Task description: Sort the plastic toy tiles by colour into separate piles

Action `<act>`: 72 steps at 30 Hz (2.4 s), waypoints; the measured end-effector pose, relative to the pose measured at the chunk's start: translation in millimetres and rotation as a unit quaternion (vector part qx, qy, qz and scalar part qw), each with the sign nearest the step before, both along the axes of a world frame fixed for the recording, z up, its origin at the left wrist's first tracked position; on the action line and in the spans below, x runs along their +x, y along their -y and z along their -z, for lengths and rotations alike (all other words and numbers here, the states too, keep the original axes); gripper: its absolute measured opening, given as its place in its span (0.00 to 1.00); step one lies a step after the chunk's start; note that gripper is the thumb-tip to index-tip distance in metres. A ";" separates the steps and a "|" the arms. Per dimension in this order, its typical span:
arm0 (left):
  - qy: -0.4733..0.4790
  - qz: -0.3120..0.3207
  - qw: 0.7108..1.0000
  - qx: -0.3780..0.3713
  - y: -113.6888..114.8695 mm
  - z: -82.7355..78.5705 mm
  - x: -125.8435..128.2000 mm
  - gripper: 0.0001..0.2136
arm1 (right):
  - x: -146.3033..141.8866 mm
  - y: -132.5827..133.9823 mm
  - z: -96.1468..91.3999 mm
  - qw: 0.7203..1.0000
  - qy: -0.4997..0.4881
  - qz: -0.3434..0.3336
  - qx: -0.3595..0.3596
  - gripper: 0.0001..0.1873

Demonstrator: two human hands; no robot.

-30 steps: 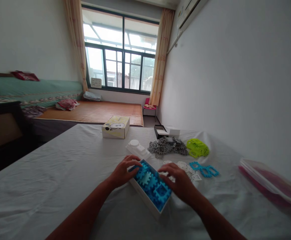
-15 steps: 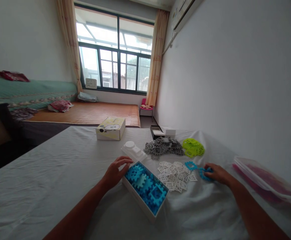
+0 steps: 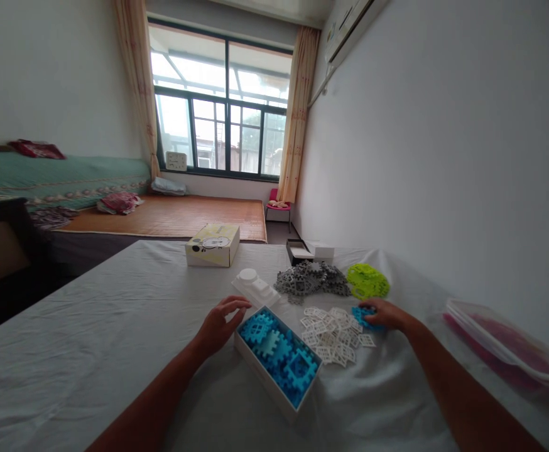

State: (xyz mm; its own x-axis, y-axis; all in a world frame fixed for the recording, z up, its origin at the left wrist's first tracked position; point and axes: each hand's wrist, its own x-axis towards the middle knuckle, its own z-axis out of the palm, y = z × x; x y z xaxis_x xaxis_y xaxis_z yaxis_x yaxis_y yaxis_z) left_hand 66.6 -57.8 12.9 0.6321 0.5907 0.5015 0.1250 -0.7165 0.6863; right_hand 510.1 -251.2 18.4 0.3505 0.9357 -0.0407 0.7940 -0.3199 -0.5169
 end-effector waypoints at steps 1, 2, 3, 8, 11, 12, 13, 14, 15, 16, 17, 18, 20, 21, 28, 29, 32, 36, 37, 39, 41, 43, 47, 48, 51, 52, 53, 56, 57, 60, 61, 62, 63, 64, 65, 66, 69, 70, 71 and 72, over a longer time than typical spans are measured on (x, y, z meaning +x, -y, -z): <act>0.001 0.000 1.000 0.000 0.1 -0.1 -0.2 0.12 | -0.1 -0.6 1.3 1.000 0.000 0.004 -0.004 0.15; 0.002 0.001 1.000 0.000 0.3 -0.2 -0.3 0.12 | 0.5 0.1 2.7 1.000 0.001 0.008 -0.008 0.15; 0.003 0.002 1.000 0.001 0.7 -0.1 -0.3 0.12 | 1.7 2.1 4.1 1.000 0.000 0.013 -0.010 0.15; 0.012 0.004 1.000 0.005 3.0 1.9 1.1 0.12 | 8.2 18.2 -2.4 0.997 -0.043 0.057 -0.017 0.17; 0.016 0.000 1.000 0.005 3.8 3.1 2.2 0.11 | -12.2 16.8 -26.6 0.989 -0.106 0.102 -0.006 0.22; 0.017 0.000 1.000 0.004 4.2 3.3 2.5 0.11 | -27.7 12.7 -36.8 0.987 -0.124 0.102 0.009 0.23; 0.019 0.001 1.000 0.002 4.7 3.2 2.7 0.11 | -47.7 6.9 -46.9 0.986 -0.140 0.090 0.025 0.24; 0.021 0.001 1.000 0.001 5.4 2.9 2.8 0.11 | -71.7 -0.2 -56.0 0.985 -0.156 0.067 0.040 0.24; 0.024 0.000 1.000 0.001 6.2 2.2 2.7 0.11 | -98.4 -8.4 -63.2 0.984 -0.170 0.031 0.047 0.24; 0.027 -0.001 1.000 0.001 7.3 1.0 2.6 0.11 | -126.4 -17.0 -68.2 0.982 -0.180 -0.015 0.047 0.24; 0.031 -0.003 1.000 0.001 8.7 -0.6 2.3 0.11 | -153.9 -25.6 -70.7 0.978 -0.194 -0.061 0.046 0.23; 0.035 -0.005 0.999 0.000 10.3 -2.8 2.0 0.11 | -179.3 -33.6 -70.9 0.973 -0.208 -0.094 0.042 0.22; 0.046 -0.001 0.999 0.000 14.4 -8.5 1.1 0.12 | -218.7 -46.5 -66.3 0.965 -0.225 -0.135 0.031 0.21; 0.051 0.007 0.999 0.002 17.0 -11.8 0.6 0.12 | -231.3 -50.7 -63.0 0.963 -0.223 -0.146 0.030 0.21; 0.009 0.115 0.993 0.028 36.5 -27.7 -0.2 0.11 | -228.3 -34.6 -58.2 0.971 -0.149 -0.176 0.069 0.19; -0.004 0.124 0.992 0.034 38.0 -27.5 0.3 0.11 | -226.3 -28.3 -59.0 0.972 -0.135 -0.178 0.074 0.16; -0.027 0.142 0.988 0.060 39.5 -24.3 1.9 0.11 | -228.9 -11.0 -59.3 0.974 -0.108 -0.185 0.074 0.13; -0.034 0.137 0.987 0.074 37.3 -21.1 3.2 0.10 | -238.5 2.0 -59.9 0.976 -0.034 -0.186 0.105 0.15; -0.034 0.134 0.988 0.075 36.7 -20.9 3.3 0.10 | -239.7 3.4 -60.5 0.975 -0.012 -0.187 0.119 0.15; -0.033 0.128 0.988 0.079 36.0 -20.7 3.7 0.10 | -241.2 4.7 -60.7 0.971 0.010 -0.199 0.133 0.17; -0.031 0.122 0.989 0.083 35.8 -20.2 4.3 0.09 | -243.7 4.2 -58.5 0.967 0.012 -0.221 0.124 0.22; -0.030 0.116 0.989 0.087 36.0 -19.5 5.0 0.09 | -248.1 2.5 -54.0 0.966 0.017 -0.231 0.116 0.26; -0.026 0.105 0.990 0.086 37.9 -21.5 5.3 0.10 | -254.7 -2.1 -47.3 0.969 0.005 -0.215 0.125 0.23; -0.022 0.105 0.991 0.084 38.9 -23.1 5.0 0.10 | -254.0 -3.4 -47.4 0.969 0.001 -0.210 0.132 0.22; -0.011 0.121 0.990 0.077 42.9 -28.5 4.4 0.10 | -246.7 -7.7 -50.2 0.971 0.009 -0.180 0.156 0.15; -0.008 0.131 0.988 0.077 44.2 -29.6 4.6 0.10 | -243.9 -9.4 -50.7 0.972 0.014 -0.173 0.160 0.13; -0.006 0.141 0.987 0.079 45.5 -30.1 5.2 0.09 | -241.5 -11.2 -50.5 0.971 0.018 -0.175 0.161 0.13; -0.004 0.162 0.982 0.092 48.0 -27.7 8.1 0.08 | -238.9 -16.0 -45.3 0.962 0.039 -0.224 0.153 0.12; -0.007 0.162 0.982 0.096 48.3 -26.2 9.2 0.08 | -239.1 -17.0 -42.7 0.958 0.046 -0.238 0.153 0.12; -0.015 0.145 0.984 0.103 47.9 -22.4 11.2 0.08 | -240.0 -16.5 -37.7 0.955 0.048 -0.238 0.171 0.12; -0.016 0.139 0.985 0.104 47.7 -21.9 11.3 0.08 | -240.4 -14.9 -37.8 0.956 0.042 -0.225 0.184 0.13; -0.016 0.135 0.985 0.106 47.4 -21.7 11.3 0.07 | -241.0 -12.6 -38.6 0.956 0.035 -0.213 0.196 0.13; -0.015 0.133 0.985 0.106 47.2 -21.8 11.2 0.07 | -242.0 -9.7 -39.8 0.956 0.029 -0.207 0.205 0.13; -0.014 0.132 0.986 0.105 46.9 -22.1 11.0 0.06 | -243.5 -6.4 -41.0 0.955 0.025 -0.207 0.210 0.12; -0.012 0.131 0.986 0.101 46.6 -22.4 10.8 0.06 | -245.5 -3.1 -41.8 0.954 0.021 -0.214 0.209 0.11; -0.009 0.128 0.987 0.095 46.2 -22.8 10.6 0.06 | -247.8 0.1 -41.7 0.952 0.020 -0.226 0.205 0.11; 0.009 0.112 0.992 0.063 43.6 -23.2 9.8 0.08 | -254.4 6.4 -35.5 0.945 0.032 -0.258 0.196 0.13; 0.016 0.104 0.993 0.050 42.3 -23.0 9.5 0.09 | -255.9 7.3 -32.6 0.944 0.038 -0.264 0.196 0.13; 0.023 0.097 0.994 0.035 40.8 -22.6 9.2 0.10 | -256.9 7.6 -30.4 0.941 0.043 -0.270 0.197 0.13; 0.029 0.089 0.995 0.019 39.2 -21.8 9.0 0.11 | -257.4 7.5 -29.6 0.940 0.046 -0.276 0.197 0.11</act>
